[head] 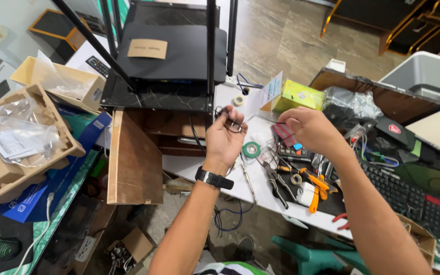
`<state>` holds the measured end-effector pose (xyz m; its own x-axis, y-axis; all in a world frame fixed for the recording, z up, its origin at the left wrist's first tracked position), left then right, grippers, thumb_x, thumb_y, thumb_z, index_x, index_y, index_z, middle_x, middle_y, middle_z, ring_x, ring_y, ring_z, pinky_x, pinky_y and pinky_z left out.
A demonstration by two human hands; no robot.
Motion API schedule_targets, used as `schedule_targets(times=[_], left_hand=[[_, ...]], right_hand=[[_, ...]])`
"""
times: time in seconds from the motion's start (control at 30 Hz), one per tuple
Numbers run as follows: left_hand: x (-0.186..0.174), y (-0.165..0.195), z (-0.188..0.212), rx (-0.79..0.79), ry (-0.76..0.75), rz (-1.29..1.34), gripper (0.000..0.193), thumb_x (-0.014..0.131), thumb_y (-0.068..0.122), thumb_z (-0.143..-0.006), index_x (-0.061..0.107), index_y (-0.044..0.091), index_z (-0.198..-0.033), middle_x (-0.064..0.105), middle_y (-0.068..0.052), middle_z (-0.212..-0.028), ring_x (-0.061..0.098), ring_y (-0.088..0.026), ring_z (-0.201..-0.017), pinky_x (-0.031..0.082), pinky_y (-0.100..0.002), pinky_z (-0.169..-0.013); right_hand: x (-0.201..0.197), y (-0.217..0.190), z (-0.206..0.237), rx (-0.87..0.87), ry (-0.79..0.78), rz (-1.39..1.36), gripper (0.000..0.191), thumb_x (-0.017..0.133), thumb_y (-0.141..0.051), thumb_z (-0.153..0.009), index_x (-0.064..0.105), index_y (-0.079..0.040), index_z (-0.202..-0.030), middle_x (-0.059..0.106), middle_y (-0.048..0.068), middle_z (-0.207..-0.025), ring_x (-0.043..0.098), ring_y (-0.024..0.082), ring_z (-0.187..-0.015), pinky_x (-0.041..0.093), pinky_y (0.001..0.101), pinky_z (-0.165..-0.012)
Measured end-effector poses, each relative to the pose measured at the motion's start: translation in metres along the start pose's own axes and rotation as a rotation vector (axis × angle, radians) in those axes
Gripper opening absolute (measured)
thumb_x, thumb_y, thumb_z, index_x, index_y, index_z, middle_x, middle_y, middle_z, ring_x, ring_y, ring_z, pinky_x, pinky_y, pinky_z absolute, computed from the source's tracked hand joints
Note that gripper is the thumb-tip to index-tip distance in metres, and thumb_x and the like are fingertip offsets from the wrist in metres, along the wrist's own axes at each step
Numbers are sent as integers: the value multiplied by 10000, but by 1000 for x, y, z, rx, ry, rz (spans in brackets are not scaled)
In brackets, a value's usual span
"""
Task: The person takes a wifi router out of its packaging, peels the protective film off the router, and places it on top of a wooden cabinet. They then route and connect cables to the router's ports, handle a power adapter, and use pliers to work on a cable end.
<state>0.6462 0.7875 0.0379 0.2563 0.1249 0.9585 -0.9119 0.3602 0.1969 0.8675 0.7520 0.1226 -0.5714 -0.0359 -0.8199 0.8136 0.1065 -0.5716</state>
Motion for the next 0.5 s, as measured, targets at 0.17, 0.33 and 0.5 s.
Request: schedule_targets(times=[0.17,0.33,0.5], left_hand=[[7,1,6,117,-94,-226,241,447,295,-1093,551,80,-1069,523,7,-850,578,-155,-870,427,-300,-828],[-8,4,-2,86,-94,-383,228,498,267,-1105,520,89,-964,415,37,-765,468,-128,-719,421,-301,-680],[-10,11,2,30,-92,-364,222,498,248,-1053,492,95,-893,471,20,-772,508,-123,-725,449,-292,-659]], right_hand=[[18,-14,2,-330,-356,227,175,689,-139,-819,731,-84,-980,744,109,-997,695,275,-972,518,398,-921],[10,-61,2,-351,-663,184,245,650,-166,-877,775,-149,-1086,696,102,-916,675,277,-901,512,395,-817],[-12,-80,-28,198,-563,4,242,597,-143,-1006,731,-138,-1207,590,136,-750,628,327,-668,513,455,-645]])
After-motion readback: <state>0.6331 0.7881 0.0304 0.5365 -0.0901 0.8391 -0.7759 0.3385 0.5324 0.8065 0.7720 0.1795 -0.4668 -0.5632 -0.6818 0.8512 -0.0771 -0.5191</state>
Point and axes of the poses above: each hand's wrist, its own z-axis away from the middle knuckle, its own x-axis out of the palm, y = z × x, the point moved 2 cm from there along -z, towards the middle knuckle
